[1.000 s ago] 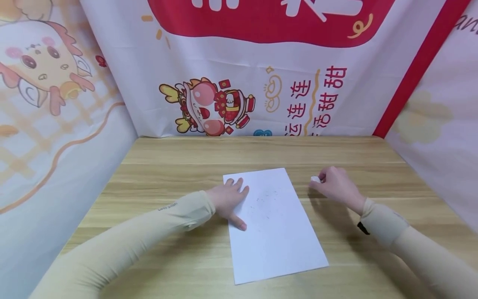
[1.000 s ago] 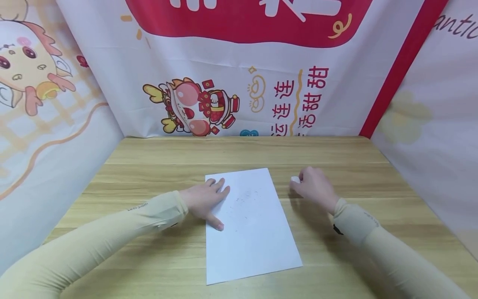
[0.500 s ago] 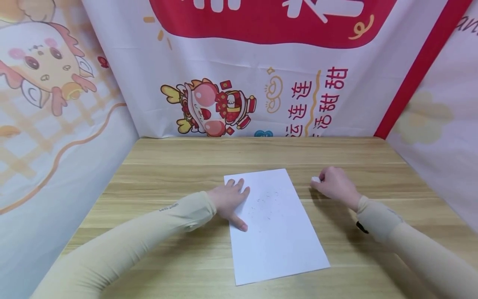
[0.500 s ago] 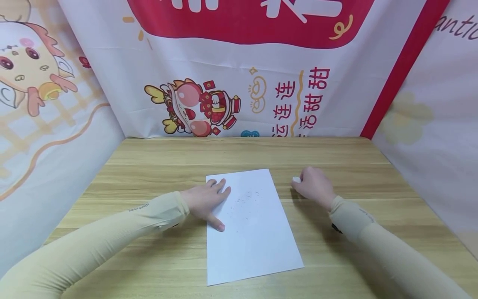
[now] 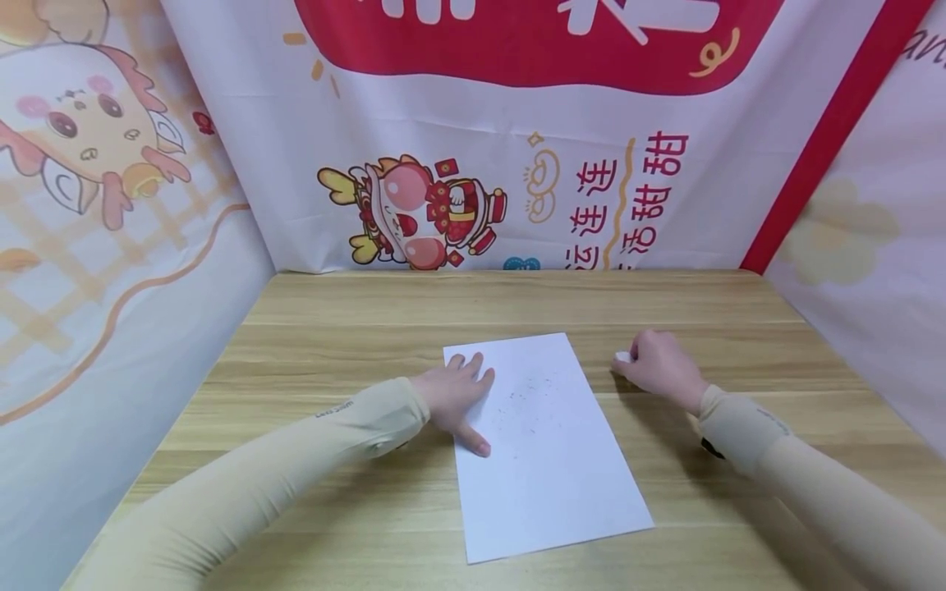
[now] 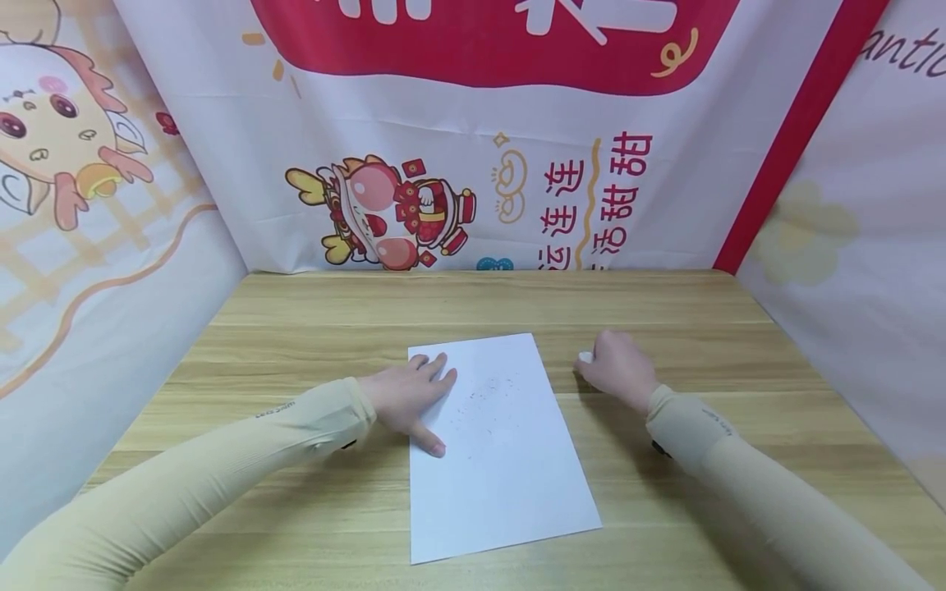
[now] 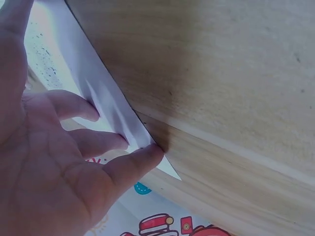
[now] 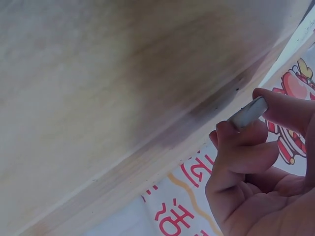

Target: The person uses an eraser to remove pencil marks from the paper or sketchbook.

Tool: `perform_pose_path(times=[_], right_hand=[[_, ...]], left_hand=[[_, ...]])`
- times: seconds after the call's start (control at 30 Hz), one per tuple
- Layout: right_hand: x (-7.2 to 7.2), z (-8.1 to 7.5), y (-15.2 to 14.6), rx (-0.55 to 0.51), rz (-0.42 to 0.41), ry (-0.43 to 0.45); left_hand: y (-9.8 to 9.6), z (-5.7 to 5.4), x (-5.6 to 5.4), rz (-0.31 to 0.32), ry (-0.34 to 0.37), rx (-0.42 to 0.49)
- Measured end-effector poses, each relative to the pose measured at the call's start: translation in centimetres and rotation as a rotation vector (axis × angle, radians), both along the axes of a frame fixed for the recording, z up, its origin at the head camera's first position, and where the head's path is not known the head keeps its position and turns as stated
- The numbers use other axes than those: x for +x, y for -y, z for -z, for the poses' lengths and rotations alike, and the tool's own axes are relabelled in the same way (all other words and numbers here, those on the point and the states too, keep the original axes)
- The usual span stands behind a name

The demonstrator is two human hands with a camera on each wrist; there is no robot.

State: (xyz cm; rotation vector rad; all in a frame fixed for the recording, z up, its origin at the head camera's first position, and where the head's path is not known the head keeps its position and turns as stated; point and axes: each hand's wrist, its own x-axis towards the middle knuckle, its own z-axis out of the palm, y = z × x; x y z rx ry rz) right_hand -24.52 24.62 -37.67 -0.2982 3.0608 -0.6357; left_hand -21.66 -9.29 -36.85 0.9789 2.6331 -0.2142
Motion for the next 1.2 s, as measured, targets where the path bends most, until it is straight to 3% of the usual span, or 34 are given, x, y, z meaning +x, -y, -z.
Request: perform_pose_path(times=[0.27, 0.43, 0.5, 0.7, 0.77, 0.97, 1.2], right_hand=[[-0.1, 0.5, -0.1, -0.015, -0.029, -0.005], [0.7, 0.1, -0.2, -0.062, -0.031, -0.003], [1.2, -0.1, -0.4, -0.059, -0.024, -0.006], [2.8, -1.3, -1.1, -0.022, -0.006, -0.024], [3.4, -1.7, -1.2, -0.025, -0.003, -0.030], [4.6, -2.8, -1.4, -0.036, 0.006, -0.054], [5.3, -2.8, -1.4, -0.044, -0.008, -0.086]], left_hand=[[0.0, -0.1, -0.1, -0.039, 0.041, 0.049], [0.8, -0.1, -0.3, -0.083, 0.106, 0.168], [1.2, -0.1, -0.5, -0.138, 0.112, 0.227], [2.6, -0.3, -1.6, -0.412, -0.014, 0.447], [3.2, -0.4, -2.0, -0.461, -0.029, 0.493], [4.2, -0.2, -3.6, -0.499, 0.013, 0.500], [4.0, 0.1, -5.4, -0.538, 0.038, 0.428]])
